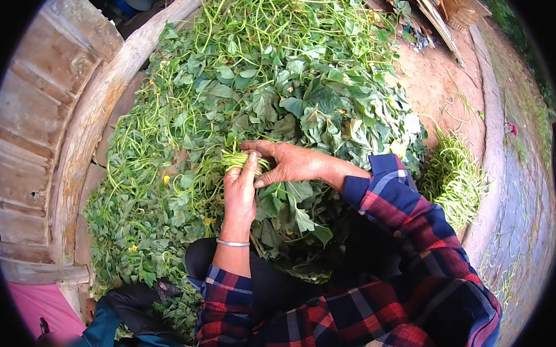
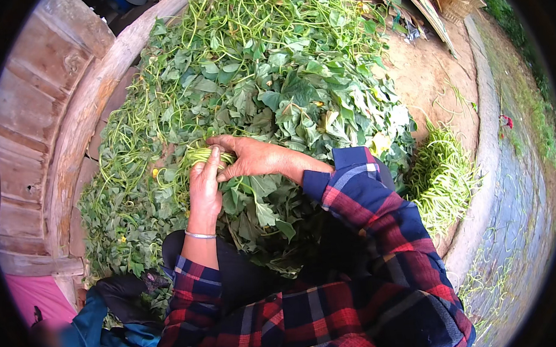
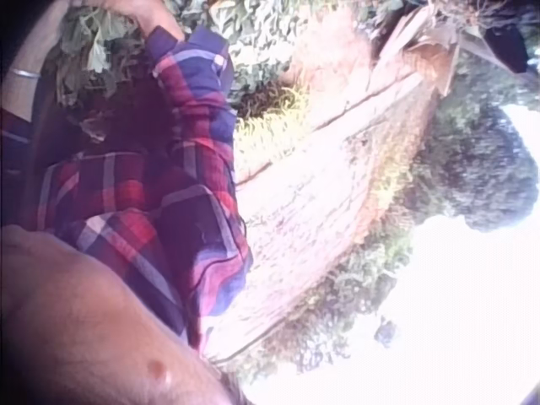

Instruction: The person sits on the ground and processes a large pile of leafy green vines by hand, separating stems and leaves. The person repeatedly picks up bunches, pulls off leaves, and places the separated parts into a growing pile beside them.

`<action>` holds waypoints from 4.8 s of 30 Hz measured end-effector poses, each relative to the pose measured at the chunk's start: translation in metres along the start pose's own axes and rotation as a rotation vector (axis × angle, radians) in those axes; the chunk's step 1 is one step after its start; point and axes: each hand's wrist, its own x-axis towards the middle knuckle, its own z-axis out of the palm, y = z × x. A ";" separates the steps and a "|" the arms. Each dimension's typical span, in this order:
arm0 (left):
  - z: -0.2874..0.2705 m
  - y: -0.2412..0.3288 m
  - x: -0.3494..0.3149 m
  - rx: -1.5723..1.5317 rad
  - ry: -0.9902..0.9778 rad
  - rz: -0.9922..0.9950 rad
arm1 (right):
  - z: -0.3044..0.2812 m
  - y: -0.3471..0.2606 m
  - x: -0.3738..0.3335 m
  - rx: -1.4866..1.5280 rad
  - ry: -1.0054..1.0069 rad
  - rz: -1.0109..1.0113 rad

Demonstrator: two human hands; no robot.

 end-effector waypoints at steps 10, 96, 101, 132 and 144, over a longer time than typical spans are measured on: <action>0.011 -0.004 0.003 0.168 0.062 0.153 | 0.004 0.003 0.005 -0.347 0.103 0.132; -0.010 0.005 0.011 0.586 -0.017 0.248 | -0.011 0.000 -0.008 0.321 0.281 0.299; -0.018 0.006 0.014 0.504 -0.004 0.233 | -0.008 -0.007 -0.011 0.310 0.152 0.278; -0.015 0.015 0.012 0.350 0.033 0.234 | -0.003 0.005 -0.013 -0.617 0.311 -0.107; -0.023 0.020 0.011 0.307 0.257 0.358 | -0.044 0.002 -0.004 0.481 0.721 0.123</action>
